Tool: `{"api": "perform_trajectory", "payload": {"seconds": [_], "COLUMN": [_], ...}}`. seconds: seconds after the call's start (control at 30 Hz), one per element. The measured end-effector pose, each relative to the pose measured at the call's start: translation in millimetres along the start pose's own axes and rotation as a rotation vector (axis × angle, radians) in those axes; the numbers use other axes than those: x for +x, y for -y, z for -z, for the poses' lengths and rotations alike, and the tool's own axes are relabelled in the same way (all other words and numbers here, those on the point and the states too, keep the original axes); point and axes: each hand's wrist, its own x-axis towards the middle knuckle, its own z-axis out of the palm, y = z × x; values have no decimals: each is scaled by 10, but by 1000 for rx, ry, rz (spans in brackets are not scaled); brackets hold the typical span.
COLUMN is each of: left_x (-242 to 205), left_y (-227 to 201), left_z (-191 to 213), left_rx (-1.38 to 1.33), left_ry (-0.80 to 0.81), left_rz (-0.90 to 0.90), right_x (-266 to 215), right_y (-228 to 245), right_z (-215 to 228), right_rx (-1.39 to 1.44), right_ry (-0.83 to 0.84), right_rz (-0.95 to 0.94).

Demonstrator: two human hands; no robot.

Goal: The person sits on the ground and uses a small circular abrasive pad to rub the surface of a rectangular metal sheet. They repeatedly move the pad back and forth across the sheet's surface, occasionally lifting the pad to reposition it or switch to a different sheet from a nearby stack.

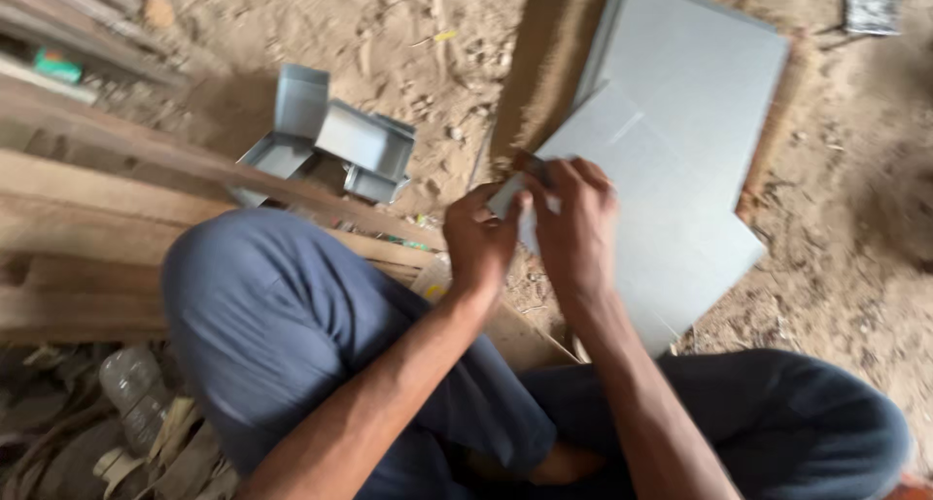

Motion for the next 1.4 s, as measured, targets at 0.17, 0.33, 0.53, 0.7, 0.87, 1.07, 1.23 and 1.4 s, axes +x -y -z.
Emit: {"api": "perform_trajectory", "payload": {"seconds": [0.17,0.33,0.53,0.7,0.87,1.07,1.23,1.4], "left_x": [-6,-36,-13,-13,-5,6,37,-4], "left_y": [74,87,3,-28,-33,78,122,136], "left_z": [30,68,84,110,130,155,189,156], "left_rx": [-66,-72,-119,-99,-218,-47,-145,-231], "left_ry": [-4,0,43,-37,-43,-70,-12,31], "left_rz": [125,173,288,415,295,210,277,187], "right_x": [33,-135,91,-101,-598,-870,-833,-853], "right_y": [-39,-30,-134,-389,-700,-1036,-1086,-1058], "right_z": [-17,96,-99,311,945,1015,978,1020], "right_rx": [-126,-133,-252,85,329,464,467,512], "right_ry": [54,43,43,0,-153,-467,-501,-496], "right_rz": [37,46,263,-128,-272,-349,-350,-338]}}
